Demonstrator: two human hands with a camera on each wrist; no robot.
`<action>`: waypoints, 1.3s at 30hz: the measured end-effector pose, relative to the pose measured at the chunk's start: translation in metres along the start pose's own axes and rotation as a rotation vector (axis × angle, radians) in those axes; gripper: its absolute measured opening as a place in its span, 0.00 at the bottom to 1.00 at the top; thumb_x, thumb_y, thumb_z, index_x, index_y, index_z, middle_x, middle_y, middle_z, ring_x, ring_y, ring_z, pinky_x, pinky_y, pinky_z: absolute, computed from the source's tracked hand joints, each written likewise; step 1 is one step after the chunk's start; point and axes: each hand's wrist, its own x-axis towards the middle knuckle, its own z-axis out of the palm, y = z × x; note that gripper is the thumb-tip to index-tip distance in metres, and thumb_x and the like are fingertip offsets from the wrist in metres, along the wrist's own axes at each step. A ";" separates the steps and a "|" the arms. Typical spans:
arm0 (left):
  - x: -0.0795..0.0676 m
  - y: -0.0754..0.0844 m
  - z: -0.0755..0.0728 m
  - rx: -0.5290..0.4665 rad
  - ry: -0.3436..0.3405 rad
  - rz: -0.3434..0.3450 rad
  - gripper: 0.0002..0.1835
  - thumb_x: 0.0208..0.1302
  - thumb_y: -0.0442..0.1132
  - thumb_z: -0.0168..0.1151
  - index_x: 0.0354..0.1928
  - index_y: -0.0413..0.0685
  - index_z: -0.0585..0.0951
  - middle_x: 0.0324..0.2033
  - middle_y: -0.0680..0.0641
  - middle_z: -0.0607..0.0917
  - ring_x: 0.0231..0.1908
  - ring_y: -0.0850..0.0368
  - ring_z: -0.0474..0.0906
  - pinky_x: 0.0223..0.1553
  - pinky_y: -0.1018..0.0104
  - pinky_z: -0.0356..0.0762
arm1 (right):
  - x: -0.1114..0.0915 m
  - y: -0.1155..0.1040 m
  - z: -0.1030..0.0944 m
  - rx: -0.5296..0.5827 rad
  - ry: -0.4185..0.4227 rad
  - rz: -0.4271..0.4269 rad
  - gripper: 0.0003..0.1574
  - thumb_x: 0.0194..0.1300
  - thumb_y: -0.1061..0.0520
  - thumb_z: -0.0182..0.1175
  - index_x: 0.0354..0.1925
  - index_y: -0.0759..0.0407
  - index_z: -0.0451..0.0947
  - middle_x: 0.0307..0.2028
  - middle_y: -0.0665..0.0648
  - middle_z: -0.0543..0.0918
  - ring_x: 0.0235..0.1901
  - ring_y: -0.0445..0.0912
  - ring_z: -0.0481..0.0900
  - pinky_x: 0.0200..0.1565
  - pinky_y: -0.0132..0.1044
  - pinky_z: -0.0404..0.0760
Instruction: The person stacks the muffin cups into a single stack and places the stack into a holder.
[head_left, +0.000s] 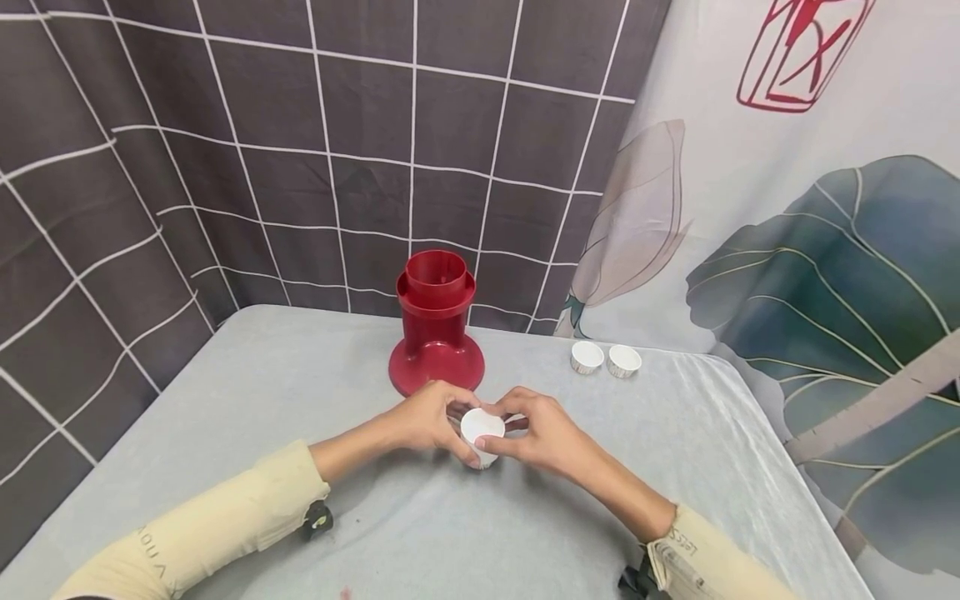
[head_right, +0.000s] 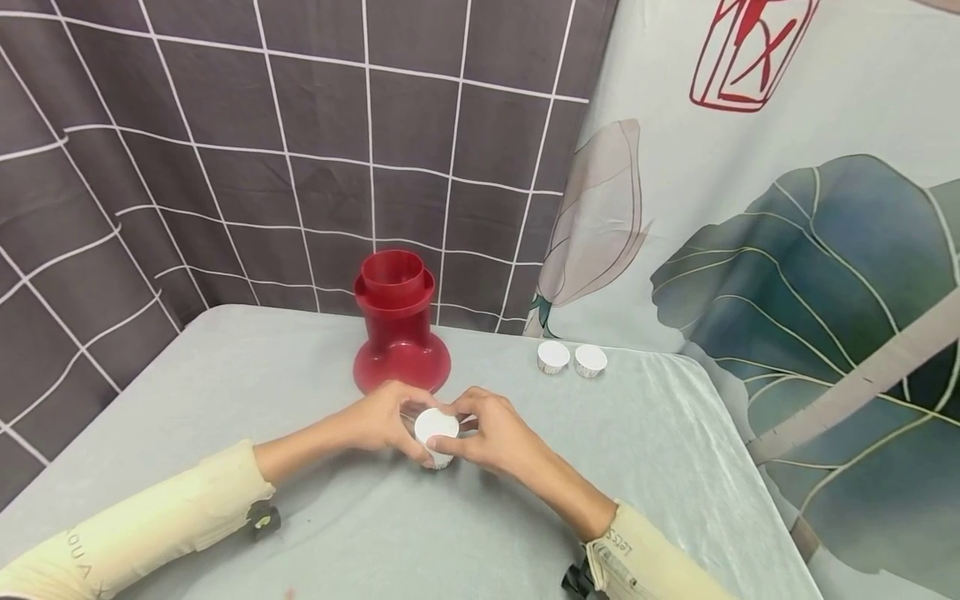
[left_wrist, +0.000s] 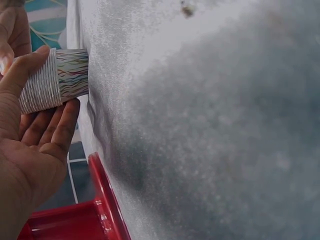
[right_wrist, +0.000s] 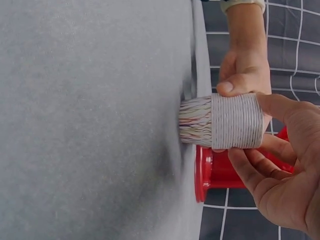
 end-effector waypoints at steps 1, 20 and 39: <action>0.000 0.000 0.000 0.004 0.000 0.001 0.30 0.53 0.46 0.91 0.60 0.55 0.93 0.49 0.55 0.96 0.51 0.61 0.91 0.54 0.62 0.88 | 0.000 0.000 0.000 0.000 -0.002 0.003 0.22 0.64 0.56 0.84 0.53 0.64 0.93 0.47 0.58 0.91 0.48 0.50 0.90 0.55 0.36 0.94; -0.002 0.001 0.001 -0.041 -0.016 -0.018 0.29 0.54 0.43 0.90 0.60 0.52 0.92 0.49 0.54 0.96 0.49 0.61 0.92 0.53 0.66 0.90 | -0.001 0.008 0.002 0.079 0.021 0.032 0.26 0.63 0.55 0.85 0.57 0.62 0.93 0.47 0.56 0.92 0.47 0.40 0.88 0.56 0.38 0.94; -0.003 -0.004 0.003 -0.073 -0.030 0.006 0.31 0.55 0.35 0.89 0.62 0.45 0.89 0.51 0.49 0.94 0.52 0.58 0.92 0.58 0.65 0.92 | 0.000 0.011 -0.004 0.105 0.018 0.018 0.28 0.64 0.52 0.85 0.61 0.55 0.93 0.50 0.53 0.94 0.50 0.42 0.91 0.56 0.32 0.92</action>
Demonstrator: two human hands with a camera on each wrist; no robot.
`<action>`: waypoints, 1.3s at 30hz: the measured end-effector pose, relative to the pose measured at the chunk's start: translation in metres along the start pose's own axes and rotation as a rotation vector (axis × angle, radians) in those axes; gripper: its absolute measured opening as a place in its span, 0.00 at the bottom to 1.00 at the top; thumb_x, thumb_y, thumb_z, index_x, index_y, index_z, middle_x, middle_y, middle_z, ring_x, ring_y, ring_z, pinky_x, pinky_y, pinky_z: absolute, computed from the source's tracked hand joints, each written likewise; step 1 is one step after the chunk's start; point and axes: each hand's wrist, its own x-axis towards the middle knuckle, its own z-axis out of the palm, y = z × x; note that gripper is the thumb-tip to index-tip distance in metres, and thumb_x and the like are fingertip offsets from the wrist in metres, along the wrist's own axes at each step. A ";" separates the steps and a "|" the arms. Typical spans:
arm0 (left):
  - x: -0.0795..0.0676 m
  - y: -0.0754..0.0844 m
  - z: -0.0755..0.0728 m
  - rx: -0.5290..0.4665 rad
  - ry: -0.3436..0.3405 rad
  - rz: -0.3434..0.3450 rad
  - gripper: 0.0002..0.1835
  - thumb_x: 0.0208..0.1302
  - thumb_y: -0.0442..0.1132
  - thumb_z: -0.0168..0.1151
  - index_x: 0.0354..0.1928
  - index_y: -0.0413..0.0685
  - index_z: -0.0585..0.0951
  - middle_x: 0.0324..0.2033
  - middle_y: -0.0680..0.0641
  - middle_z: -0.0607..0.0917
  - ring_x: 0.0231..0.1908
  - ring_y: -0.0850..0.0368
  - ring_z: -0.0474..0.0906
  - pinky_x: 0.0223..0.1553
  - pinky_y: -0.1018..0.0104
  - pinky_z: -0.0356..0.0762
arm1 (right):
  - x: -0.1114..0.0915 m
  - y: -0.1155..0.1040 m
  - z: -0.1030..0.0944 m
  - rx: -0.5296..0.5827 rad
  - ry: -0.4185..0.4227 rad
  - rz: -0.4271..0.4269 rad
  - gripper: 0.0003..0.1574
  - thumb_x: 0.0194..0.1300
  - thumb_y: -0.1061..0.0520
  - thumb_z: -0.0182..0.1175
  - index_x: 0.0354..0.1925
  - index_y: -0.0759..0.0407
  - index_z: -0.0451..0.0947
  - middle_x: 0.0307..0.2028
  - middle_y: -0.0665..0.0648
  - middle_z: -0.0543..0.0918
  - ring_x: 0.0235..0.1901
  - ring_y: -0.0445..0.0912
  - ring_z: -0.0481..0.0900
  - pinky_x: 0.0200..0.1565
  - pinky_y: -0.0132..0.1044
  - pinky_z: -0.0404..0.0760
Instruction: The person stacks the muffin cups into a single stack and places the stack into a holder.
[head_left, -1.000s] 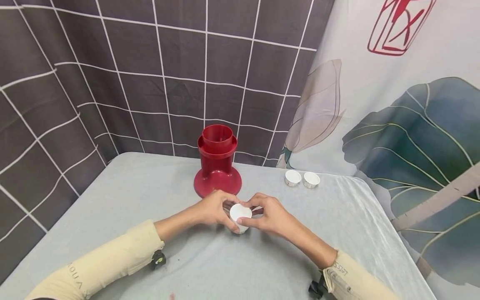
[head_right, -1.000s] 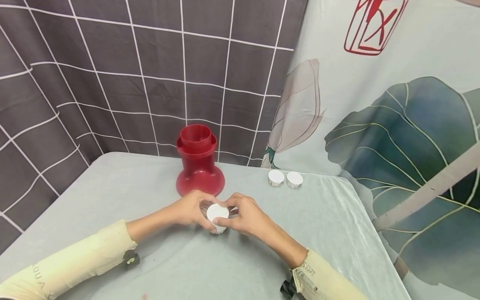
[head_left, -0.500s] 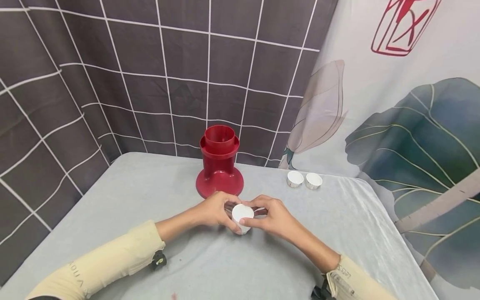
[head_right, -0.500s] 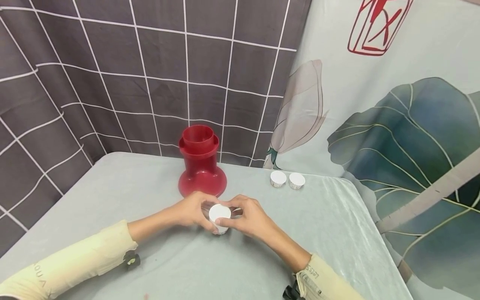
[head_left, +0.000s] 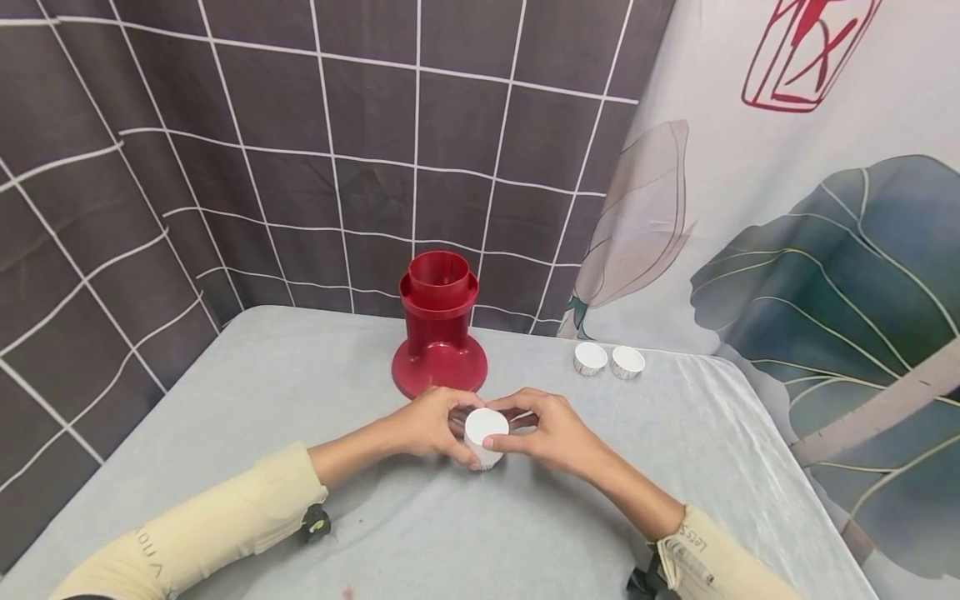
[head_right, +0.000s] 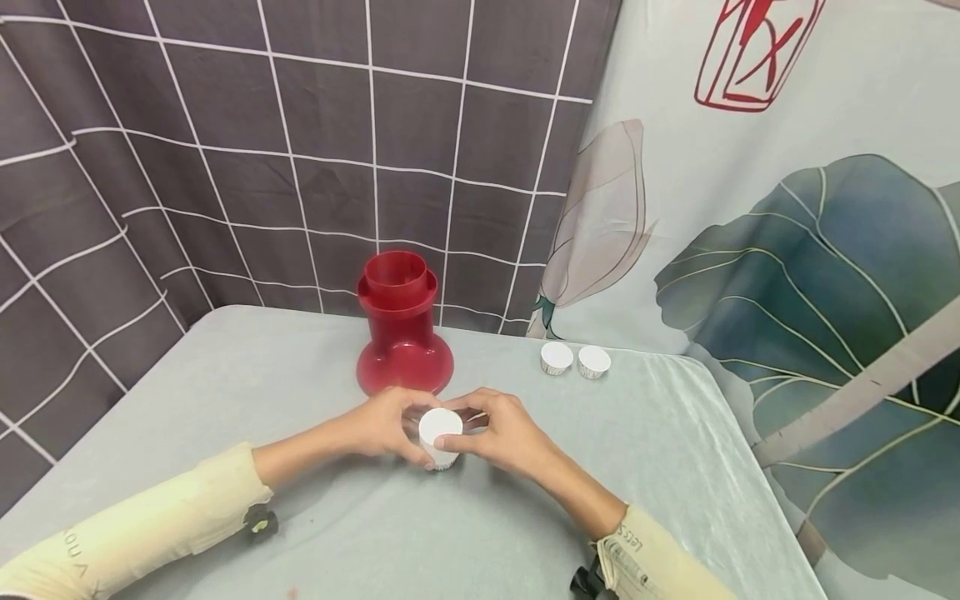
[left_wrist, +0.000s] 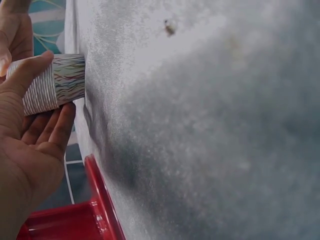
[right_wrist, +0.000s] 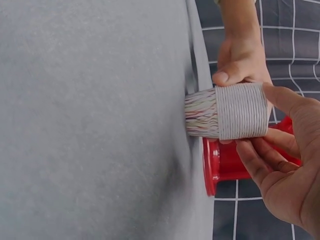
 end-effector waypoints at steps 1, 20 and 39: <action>0.000 0.000 0.000 0.000 -0.001 0.004 0.31 0.55 0.34 0.89 0.62 0.45 0.88 0.52 0.48 0.94 0.53 0.58 0.92 0.59 0.65 0.92 | 0.000 0.000 -0.001 0.001 0.000 -0.003 0.28 0.64 0.52 0.85 0.60 0.55 0.93 0.50 0.53 0.94 0.50 0.42 0.91 0.56 0.33 0.92; -0.003 0.003 -0.001 -0.040 0.013 0.016 0.36 0.58 0.39 0.89 0.70 0.51 0.86 0.62 0.47 0.91 0.60 0.54 0.90 0.66 0.57 0.90 | 0.007 0.013 -0.023 0.000 0.094 0.066 0.24 0.71 0.53 0.79 0.59 0.65 0.91 0.53 0.66 0.94 0.50 0.47 0.94 0.55 0.32 0.91; -0.005 0.010 0.000 -0.121 0.046 -0.011 0.29 0.65 0.38 0.84 0.68 0.46 0.88 0.59 0.45 0.93 0.47 0.55 0.95 0.52 0.66 0.92 | 0.010 0.020 -0.042 -0.052 0.181 0.118 0.22 0.72 0.51 0.79 0.58 0.61 0.92 0.49 0.58 0.97 0.49 0.47 0.95 0.53 0.29 0.89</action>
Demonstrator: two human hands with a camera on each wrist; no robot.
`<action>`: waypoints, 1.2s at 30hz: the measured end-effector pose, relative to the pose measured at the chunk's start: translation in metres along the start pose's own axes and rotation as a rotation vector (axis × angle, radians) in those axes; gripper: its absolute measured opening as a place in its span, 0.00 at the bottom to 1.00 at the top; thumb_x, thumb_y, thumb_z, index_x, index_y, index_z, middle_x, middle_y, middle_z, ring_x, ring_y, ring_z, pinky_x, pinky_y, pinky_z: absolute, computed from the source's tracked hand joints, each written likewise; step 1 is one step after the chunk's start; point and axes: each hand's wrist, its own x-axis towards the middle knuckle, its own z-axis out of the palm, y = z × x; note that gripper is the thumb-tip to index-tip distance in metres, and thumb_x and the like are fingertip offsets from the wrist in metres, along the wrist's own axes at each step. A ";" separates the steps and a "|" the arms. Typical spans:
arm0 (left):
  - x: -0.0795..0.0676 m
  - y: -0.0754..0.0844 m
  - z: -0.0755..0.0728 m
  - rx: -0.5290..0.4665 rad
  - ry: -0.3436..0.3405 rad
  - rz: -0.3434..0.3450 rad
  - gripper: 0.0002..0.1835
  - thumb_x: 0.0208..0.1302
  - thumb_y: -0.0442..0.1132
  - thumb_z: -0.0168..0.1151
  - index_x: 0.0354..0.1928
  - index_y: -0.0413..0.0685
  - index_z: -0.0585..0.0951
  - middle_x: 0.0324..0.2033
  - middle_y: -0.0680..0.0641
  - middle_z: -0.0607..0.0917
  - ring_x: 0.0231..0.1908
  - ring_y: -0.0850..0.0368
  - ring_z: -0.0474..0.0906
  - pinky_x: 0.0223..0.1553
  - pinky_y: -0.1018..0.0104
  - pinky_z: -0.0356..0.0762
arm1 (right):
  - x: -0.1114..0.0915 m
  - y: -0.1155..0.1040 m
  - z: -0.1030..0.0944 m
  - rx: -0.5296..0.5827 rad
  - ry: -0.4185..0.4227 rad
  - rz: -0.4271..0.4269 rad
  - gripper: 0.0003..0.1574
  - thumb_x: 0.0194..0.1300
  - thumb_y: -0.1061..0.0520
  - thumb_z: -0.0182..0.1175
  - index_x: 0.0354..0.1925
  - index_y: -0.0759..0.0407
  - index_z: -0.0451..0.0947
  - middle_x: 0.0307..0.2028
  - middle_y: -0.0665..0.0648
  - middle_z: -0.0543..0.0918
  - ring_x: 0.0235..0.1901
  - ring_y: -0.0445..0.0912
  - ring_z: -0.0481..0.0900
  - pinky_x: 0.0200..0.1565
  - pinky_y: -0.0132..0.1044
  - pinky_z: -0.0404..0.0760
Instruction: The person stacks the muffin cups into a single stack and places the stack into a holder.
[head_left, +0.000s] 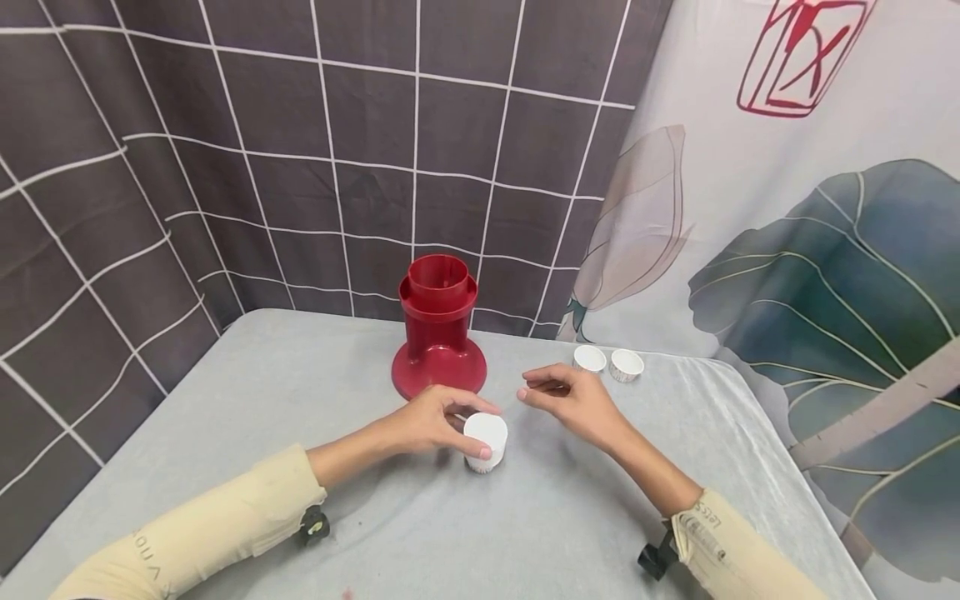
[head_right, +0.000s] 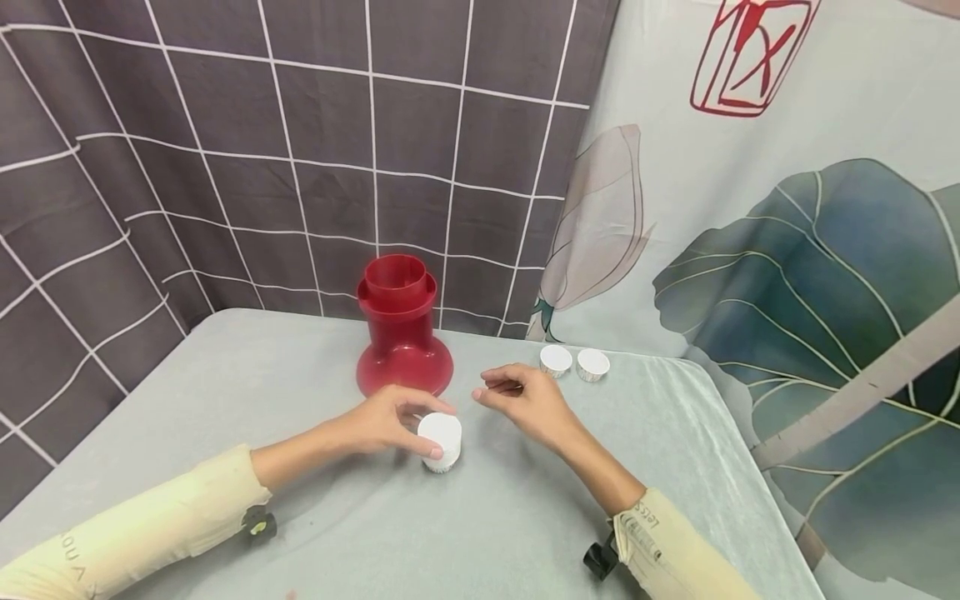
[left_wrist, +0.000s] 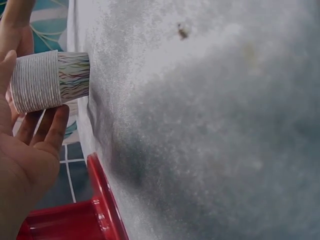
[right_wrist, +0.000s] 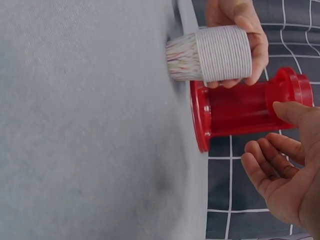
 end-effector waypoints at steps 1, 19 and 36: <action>0.000 0.000 0.000 0.004 0.003 0.000 0.29 0.65 0.38 0.84 0.67 0.46 0.89 0.59 0.45 0.94 0.47 0.55 0.95 0.52 0.66 0.92 | 0.001 0.000 -0.001 -0.004 0.006 0.004 0.22 0.72 0.51 0.79 0.58 0.62 0.92 0.49 0.58 0.97 0.49 0.47 0.95 0.53 0.29 0.89; 0.007 0.004 -0.001 0.082 0.026 -0.044 0.27 0.58 0.41 0.89 0.61 0.52 0.94 0.53 0.51 0.96 0.50 0.57 0.94 0.50 0.66 0.91 | 0.007 0.014 -0.012 -0.111 0.116 0.113 0.24 0.75 0.51 0.75 0.60 0.66 0.90 0.49 0.61 0.97 0.49 0.50 0.94 0.45 0.28 0.86; 0.007 0.008 0.000 0.096 0.050 -0.039 0.27 0.53 0.39 0.91 0.57 0.47 0.94 0.47 0.49 0.97 0.43 0.60 0.93 0.48 0.69 0.89 | 0.022 0.036 -0.036 -0.351 0.229 0.137 0.37 0.73 0.47 0.72 0.69 0.71 0.83 0.59 0.74 0.89 0.61 0.69 0.88 0.65 0.64 0.85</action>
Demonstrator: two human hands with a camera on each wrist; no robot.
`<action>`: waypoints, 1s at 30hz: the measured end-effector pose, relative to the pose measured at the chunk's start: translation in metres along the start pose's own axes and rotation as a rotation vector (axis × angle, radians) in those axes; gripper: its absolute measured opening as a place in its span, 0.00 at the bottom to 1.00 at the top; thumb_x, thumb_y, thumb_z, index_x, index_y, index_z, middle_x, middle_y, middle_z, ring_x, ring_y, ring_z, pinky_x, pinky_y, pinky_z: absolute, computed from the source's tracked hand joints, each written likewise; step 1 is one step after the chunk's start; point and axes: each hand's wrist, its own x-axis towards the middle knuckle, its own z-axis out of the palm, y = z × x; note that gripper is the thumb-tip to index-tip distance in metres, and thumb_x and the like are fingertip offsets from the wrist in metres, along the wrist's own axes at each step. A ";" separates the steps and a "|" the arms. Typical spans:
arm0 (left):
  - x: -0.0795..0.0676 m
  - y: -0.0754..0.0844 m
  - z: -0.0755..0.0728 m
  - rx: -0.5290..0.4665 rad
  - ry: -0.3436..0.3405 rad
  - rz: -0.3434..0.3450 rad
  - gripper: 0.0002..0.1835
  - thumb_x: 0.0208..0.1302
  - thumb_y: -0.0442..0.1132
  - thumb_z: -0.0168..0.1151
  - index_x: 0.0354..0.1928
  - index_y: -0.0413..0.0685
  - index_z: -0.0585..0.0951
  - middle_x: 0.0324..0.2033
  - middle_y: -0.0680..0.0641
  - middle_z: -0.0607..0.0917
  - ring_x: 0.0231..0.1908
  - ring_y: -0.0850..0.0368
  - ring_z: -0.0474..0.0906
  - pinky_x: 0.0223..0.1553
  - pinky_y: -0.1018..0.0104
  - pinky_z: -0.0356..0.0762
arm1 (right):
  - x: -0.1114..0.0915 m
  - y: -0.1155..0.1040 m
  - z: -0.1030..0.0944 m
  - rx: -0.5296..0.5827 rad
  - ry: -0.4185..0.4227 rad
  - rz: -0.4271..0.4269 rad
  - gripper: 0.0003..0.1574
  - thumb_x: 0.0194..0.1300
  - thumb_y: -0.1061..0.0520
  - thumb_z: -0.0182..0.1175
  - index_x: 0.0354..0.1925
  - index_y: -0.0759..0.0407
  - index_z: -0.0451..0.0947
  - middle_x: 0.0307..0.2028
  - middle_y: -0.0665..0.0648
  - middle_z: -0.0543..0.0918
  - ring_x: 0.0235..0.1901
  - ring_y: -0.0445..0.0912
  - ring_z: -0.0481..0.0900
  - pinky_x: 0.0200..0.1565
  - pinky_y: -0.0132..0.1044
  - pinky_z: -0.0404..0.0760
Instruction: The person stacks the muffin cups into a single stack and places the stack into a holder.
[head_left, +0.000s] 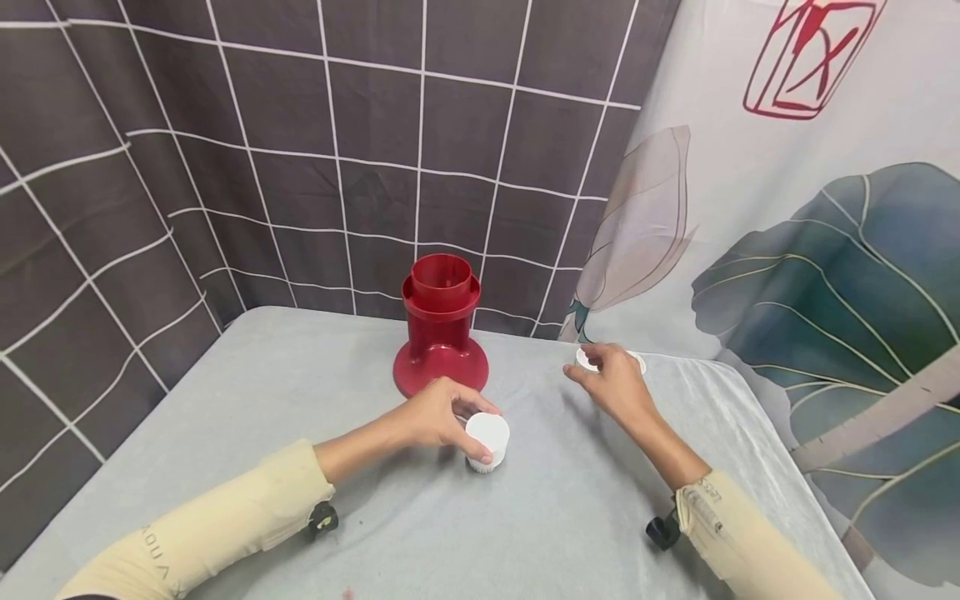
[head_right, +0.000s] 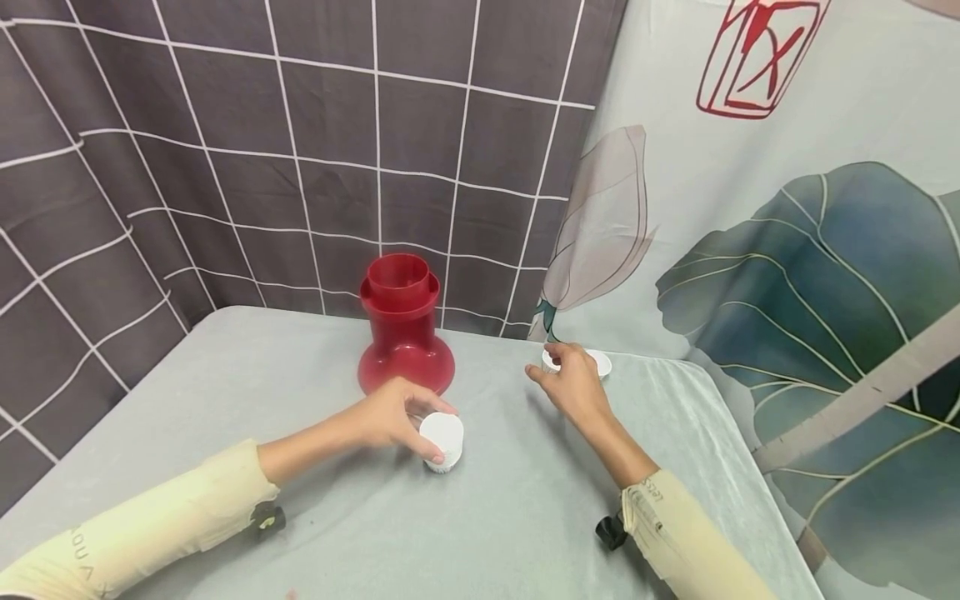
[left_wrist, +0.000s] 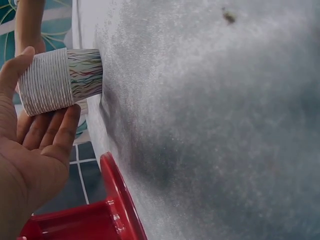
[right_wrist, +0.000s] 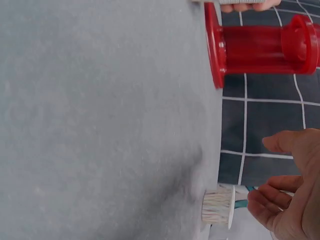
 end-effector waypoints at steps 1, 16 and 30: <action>0.000 0.000 0.000 0.004 0.000 0.002 0.27 0.52 0.39 0.91 0.57 0.47 0.94 0.47 0.50 0.97 0.43 0.60 0.93 0.48 0.69 0.89 | 0.001 0.001 -0.001 -0.006 -0.002 0.004 0.38 0.73 0.47 0.72 0.69 0.71 0.83 0.60 0.75 0.89 0.62 0.69 0.88 0.66 0.64 0.85; 0.001 -0.001 0.001 0.037 -0.001 -0.020 0.27 0.52 0.41 0.91 0.57 0.51 0.94 0.47 0.54 0.96 0.46 0.59 0.93 0.49 0.65 0.90 | 0.015 0.025 -0.001 -0.083 -0.002 0.052 0.45 0.69 0.45 0.74 0.69 0.76 0.80 0.63 0.81 0.84 0.65 0.76 0.82 0.69 0.68 0.81; 0.000 -0.002 0.001 0.025 -0.009 -0.010 0.28 0.53 0.40 0.90 0.58 0.48 0.94 0.48 0.51 0.96 0.47 0.58 0.92 0.49 0.67 0.89 | 0.084 0.155 0.054 -0.249 0.070 -0.098 0.46 0.62 0.30 0.78 0.57 0.67 0.90 0.45 0.71 0.93 0.48 0.71 0.87 0.52 0.64 0.83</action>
